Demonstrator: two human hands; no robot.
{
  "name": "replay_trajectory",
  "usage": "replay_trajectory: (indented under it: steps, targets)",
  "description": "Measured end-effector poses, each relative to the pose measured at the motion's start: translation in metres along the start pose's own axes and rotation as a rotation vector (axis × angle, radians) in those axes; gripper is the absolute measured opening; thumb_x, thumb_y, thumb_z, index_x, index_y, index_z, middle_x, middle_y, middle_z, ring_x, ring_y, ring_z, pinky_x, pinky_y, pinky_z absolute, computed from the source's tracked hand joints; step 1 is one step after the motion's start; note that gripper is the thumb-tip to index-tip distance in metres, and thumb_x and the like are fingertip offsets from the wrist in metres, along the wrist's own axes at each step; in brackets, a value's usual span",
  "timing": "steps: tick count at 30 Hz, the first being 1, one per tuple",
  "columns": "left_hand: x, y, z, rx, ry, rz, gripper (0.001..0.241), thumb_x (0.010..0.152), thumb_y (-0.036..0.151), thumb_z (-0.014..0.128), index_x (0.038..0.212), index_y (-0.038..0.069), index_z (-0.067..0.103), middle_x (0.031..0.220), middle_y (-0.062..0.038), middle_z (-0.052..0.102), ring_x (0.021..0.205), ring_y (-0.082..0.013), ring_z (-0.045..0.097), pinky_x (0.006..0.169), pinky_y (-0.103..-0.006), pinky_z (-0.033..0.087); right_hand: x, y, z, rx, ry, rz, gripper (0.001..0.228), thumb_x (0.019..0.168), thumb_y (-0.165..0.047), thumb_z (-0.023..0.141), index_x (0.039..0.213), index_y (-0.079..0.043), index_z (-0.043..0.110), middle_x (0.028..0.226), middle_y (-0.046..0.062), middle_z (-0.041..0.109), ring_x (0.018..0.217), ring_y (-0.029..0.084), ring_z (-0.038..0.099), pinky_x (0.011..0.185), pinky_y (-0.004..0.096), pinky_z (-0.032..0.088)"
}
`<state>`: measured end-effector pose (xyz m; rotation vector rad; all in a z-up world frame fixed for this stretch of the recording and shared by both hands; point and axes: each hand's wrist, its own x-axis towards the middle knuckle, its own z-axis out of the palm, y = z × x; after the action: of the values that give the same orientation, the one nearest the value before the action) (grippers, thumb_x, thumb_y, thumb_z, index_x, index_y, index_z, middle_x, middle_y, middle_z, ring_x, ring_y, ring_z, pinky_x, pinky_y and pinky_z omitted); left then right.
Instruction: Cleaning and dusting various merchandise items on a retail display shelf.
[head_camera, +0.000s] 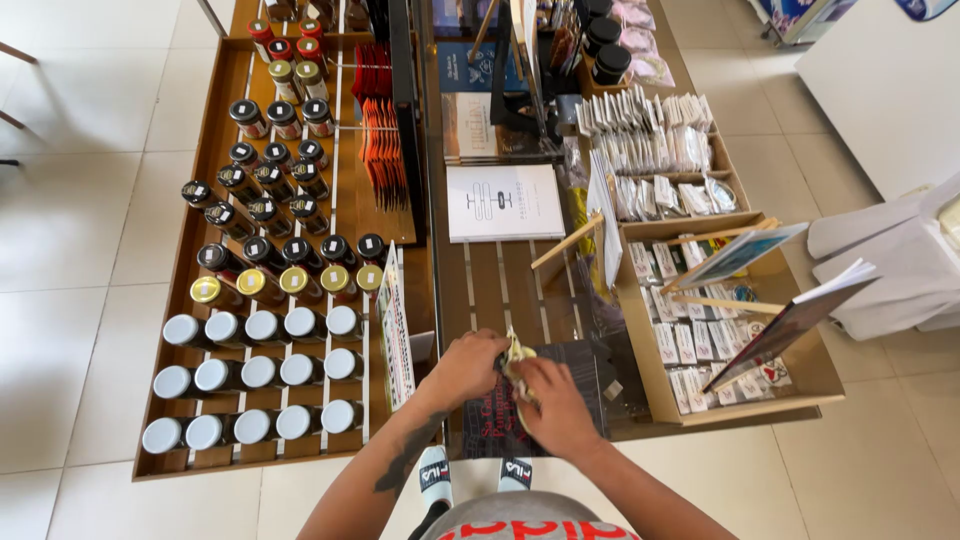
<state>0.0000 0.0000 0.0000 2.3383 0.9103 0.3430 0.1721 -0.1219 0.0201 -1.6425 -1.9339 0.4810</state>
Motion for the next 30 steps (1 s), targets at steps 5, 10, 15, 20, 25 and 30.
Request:
replay_trajectory:
  steps: [5,10,15,20,25,30]
  targets:
    - [-0.023,0.008,0.017,0.131,-0.013,-0.086,0.055,0.071,0.008,0.073,0.125,0.005,0.064,0.128,-0.019,0.062,0.117,-0.044,0.058,0.098,-0.0531,0.047,-0.031,0.015,0.006,-0.101,-0.128,-0.099,0.058,0.077,-0.008,0.071,0.134,-0.013,0.061,0.135,0.012,0.054,0.117,0.036,0.052,0.101,0.052,0.044]
    - [-0.032,0.021,0.0,0.102,-0.013,-0.198,0.064,0.073,0.021,0.085,0.127,0.0,0.059,0.127,-0.022,0.059,0.118,-0.0431,0.057,0.099,-0.0514,0.047,-0.019,0.061,-0.008,-0.2,-0.019,0.087,0.058,0.076,-0.003,0.07,0.132,-0.016,0.063,0.133,0.011,0.054,0.114,0.037,0.052,0.099,0.046,0.049]
    - [-0.035,0.021,0.0,0.074,0.0,-0.232,0.066,0.076,0.026,0.086,0.13,-0.002,0.059,0.128,-0.022,0.06,0.121,-0.0419,0.057,0.103,-0.046,0.048,-0.015,0.058,-0.014,-0.243,0.047,0.129,0.054,0.079,-0.007,0.072,0.131,-0.017,0.063,0.132,0.008,0.056,0.11,0.036,0.054,0.097,0.045,0.048]
    - [-0.038,0.019,0.011,0.086,0.045,-0.222,0.07,0.076,0.023,0.085,0.134,-0.004,0.056,0.133,-0.023,0.057,0.123,-0.0426,0.055,0.101,-0.0474,0.048,-0.016,0.054,-0.015,-0.232,0.069,0.127,0.055,0.078,-0.007,0.072,0.131,-0.017,0.063,0.132,0.008,0.056,0.11,0.036,0.054,0.097,0.046,0.048]
    - [-0.039,0.019,0.016,0.079,0.045,-0.245,0.071,0.077,0.022,0.084,0.136,-0.004,0.055,0.136,-0.022,0.055,0.126,-0.0412,0.054,0.104,-0.0464,0.046,-0.021,0.044,-0.014,-0.255,0.044,0.076,0.057,0.076,-0.005,0.071,0.132,-0.016,0.062,0.132,0.011,0.055,0.111,0.037,0.053,0.098,0.046,0.048]
    - [-0.041,0.013,0.025,0.094,0.069,-0.207,0.073,0.079,0.019,0.082,0.139,-0.007,0.05,0.138,-0.025,0.053,0.129,-0.0418,0.051,0.107,-0.0451,0.045,-0.026,0.021,-0.014,-0.158,-0.078,-0.161,0.067,0.075,-0.006,0.071,0.141,-0.008,0.056,0.133,0.013,0.056,0.114,0.037,0.054,0.097,0.048,0.044]
